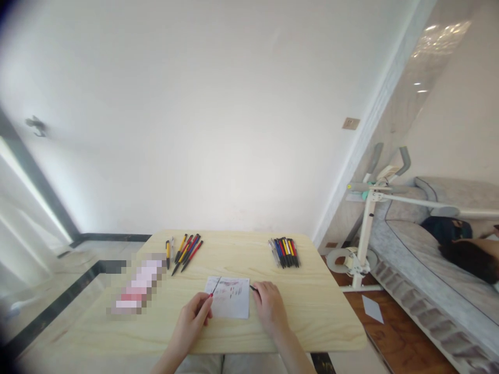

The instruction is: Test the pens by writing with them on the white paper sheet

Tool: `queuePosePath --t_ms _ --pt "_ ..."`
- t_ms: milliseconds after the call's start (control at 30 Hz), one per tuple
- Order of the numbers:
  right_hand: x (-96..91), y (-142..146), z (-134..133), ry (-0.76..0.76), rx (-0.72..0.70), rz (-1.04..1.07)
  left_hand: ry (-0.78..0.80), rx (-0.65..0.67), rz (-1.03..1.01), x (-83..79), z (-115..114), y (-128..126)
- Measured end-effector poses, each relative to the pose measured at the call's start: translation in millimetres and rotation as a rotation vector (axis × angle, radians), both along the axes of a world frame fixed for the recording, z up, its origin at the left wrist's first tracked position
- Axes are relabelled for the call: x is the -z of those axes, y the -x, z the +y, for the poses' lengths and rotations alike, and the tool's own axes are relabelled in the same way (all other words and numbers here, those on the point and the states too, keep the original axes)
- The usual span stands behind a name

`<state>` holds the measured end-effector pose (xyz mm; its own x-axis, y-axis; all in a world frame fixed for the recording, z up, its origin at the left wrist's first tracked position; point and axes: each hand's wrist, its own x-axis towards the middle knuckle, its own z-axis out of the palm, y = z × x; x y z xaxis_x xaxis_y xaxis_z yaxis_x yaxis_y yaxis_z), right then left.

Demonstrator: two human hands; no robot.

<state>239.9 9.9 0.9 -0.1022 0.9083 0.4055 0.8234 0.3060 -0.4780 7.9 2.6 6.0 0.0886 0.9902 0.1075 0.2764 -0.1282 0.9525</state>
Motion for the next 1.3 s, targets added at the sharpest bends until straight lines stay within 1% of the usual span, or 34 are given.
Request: queuePosePath --t_ms 167,333,433,567,700,833,1033,1133,1300 --pt "-0.8 -3 -1 -0.061 0.059 0.046 0.006 0.003 0.017 -1.5 0 0" --pt "-2.4 -4 -2 -0.11 0.055 0.119 -0.003 0.001 0.048 -1.5 0 -1" --pt "-0.4 -6 -1 -0.129 0.078 0.19 -0.006 0.002 0.07 -0.3 1 -2" --pt "2.4 -8 0 -0.092 0.125 0.303 -0.006 -0.01 0.074 0.9 1 -2" --pt "2.3 -9 0 -0.052 0.121 0.346 -0.01 -0.004 0.079 0.7 0 -2" --pt "3.2 -9 -1 -0.034 0.148 0.383 -0.012 0.006 0.09 -0.2 0 -2" --pt "11.4 -12 4 -0.037 0.18 0.503 -0.002 0.0 0.075 0.0 0 -2" --pt "12.6 -12 5 -0.035 0.191 0.511 -0.008 -0.007 0.056 -0.5 0 -2" --pt "10.2 -11 5 -0.007 0.169 0.472 -0.013 -0.01 0.057 -1.4 -1 -2"
